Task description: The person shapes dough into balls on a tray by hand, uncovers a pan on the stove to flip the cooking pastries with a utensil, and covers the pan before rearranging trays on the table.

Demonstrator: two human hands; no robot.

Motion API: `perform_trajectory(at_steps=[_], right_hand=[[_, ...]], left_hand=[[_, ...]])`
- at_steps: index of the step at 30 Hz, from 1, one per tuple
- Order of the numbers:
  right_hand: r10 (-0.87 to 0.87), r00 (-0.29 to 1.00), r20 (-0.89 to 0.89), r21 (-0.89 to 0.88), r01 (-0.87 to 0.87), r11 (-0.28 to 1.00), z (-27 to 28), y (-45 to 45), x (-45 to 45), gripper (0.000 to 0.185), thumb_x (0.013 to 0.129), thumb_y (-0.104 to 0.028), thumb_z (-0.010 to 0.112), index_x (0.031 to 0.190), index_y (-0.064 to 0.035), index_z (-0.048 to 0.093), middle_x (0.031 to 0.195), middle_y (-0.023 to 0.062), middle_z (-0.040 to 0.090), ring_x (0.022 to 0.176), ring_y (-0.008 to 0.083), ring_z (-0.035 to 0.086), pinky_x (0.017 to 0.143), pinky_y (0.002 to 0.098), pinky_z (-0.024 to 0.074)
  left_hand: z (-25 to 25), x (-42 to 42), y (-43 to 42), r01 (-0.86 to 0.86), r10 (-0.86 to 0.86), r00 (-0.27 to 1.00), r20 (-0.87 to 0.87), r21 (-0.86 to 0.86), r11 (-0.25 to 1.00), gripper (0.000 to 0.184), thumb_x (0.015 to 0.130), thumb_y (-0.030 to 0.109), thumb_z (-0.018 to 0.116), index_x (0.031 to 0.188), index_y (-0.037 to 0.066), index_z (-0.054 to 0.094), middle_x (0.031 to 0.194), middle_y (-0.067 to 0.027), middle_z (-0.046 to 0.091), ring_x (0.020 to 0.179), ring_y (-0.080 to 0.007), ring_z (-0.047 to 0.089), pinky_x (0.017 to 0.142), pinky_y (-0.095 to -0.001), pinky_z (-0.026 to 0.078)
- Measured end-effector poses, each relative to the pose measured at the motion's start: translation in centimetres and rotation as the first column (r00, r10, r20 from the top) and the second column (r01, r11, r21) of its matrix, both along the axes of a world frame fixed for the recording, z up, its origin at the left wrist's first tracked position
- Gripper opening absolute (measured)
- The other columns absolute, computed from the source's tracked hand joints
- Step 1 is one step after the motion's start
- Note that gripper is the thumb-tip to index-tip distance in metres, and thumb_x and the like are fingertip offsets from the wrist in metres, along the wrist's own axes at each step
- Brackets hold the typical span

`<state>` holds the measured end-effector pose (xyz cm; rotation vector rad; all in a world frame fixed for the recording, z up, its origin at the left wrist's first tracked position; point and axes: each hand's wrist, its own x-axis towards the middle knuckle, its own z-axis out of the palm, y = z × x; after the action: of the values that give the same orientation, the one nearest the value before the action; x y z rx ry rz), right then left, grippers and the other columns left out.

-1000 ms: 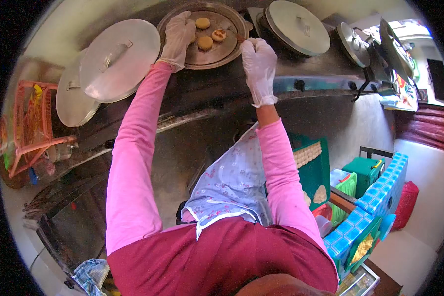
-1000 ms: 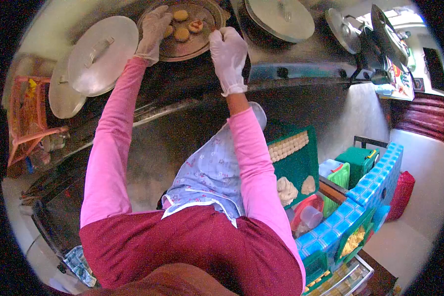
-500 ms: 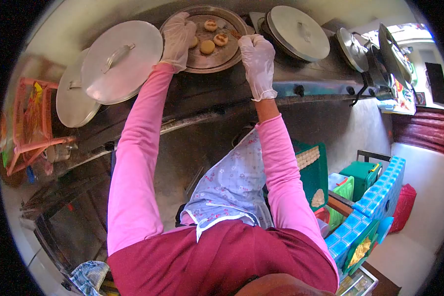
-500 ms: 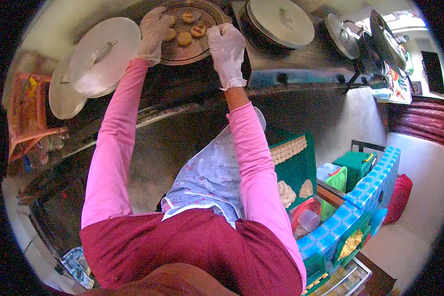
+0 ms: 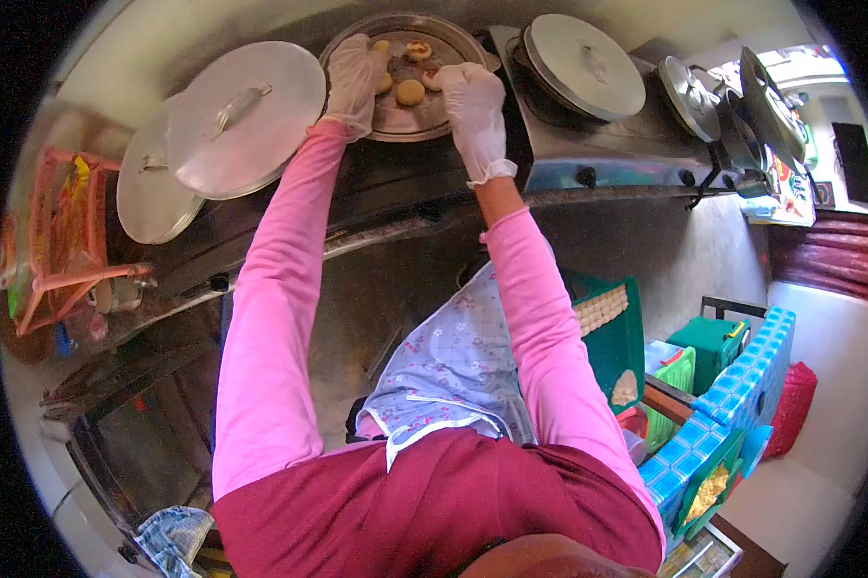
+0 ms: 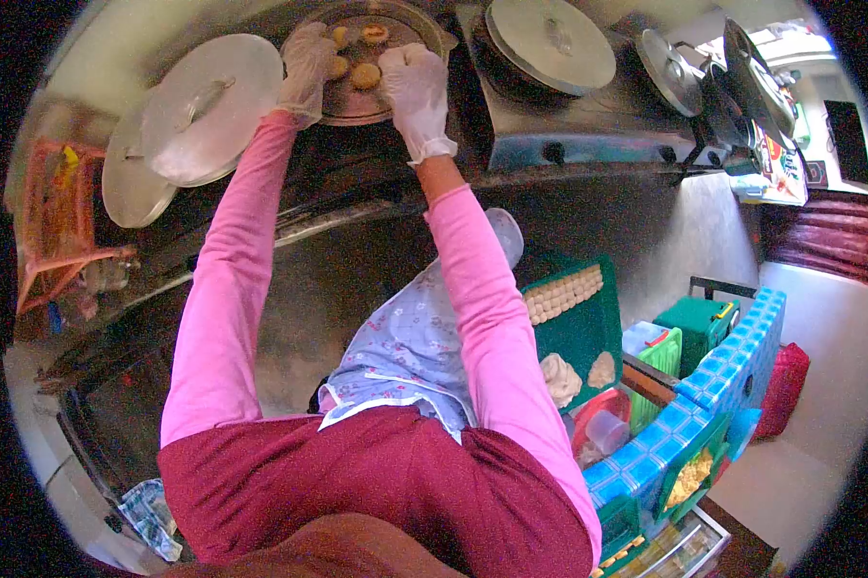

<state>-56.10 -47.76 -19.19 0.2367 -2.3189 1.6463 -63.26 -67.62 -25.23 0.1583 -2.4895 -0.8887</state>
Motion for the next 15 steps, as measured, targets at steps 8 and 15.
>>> perform_trajectory(at_steps=[8, 15], right_hand=[[-0.020, 1.000, -0.005, 0.146, 0.021, 0.989, 1.2, 2.6, 2.4, 0.034, 0.083, -0.030, 0.057, 0.075, 0.0032, 0.063, 0.074, 0.0260, 0.061, 0.070, 0.0389, 0.062, 0.066, 0.0430, 0.0471], [0.002, 1.000, 0.019, 0.188, -0.006, 0.982, 0.2, 1.4, 2.4, 0.032, 0.084, -0.026, 0.060, 0.082, 0.0050, 0.066, 0.071, 0.0174, 0.060, 0.068, 0.0229, 0.057, 0.065, 0.0361, 0.0447]], left_hand=[[2.5, 4.6, 0.3, 0.125, -0.169, 0.961, -0.218, -0.203, 0.971, 0.029, 0.086, 0.025, 0.062, 0.097, -0.002, 0.061, 0.091, -0.0250, 0.066, 0.087, -0.0421, 0.064, 0.076, -0.0484, 0.051], [2.7, 6.3, 2.1, 0.076, -0.081, 0.995, -0.059, -0.075, 0.994, 0.025, 0.081, 0.023, 0.060, 0.084, -0.002, 0.056, 0.082, -0.0257, 0.064, 0.082, -0.0456, 0.063, 0.069, -0.0504, 0.048]])
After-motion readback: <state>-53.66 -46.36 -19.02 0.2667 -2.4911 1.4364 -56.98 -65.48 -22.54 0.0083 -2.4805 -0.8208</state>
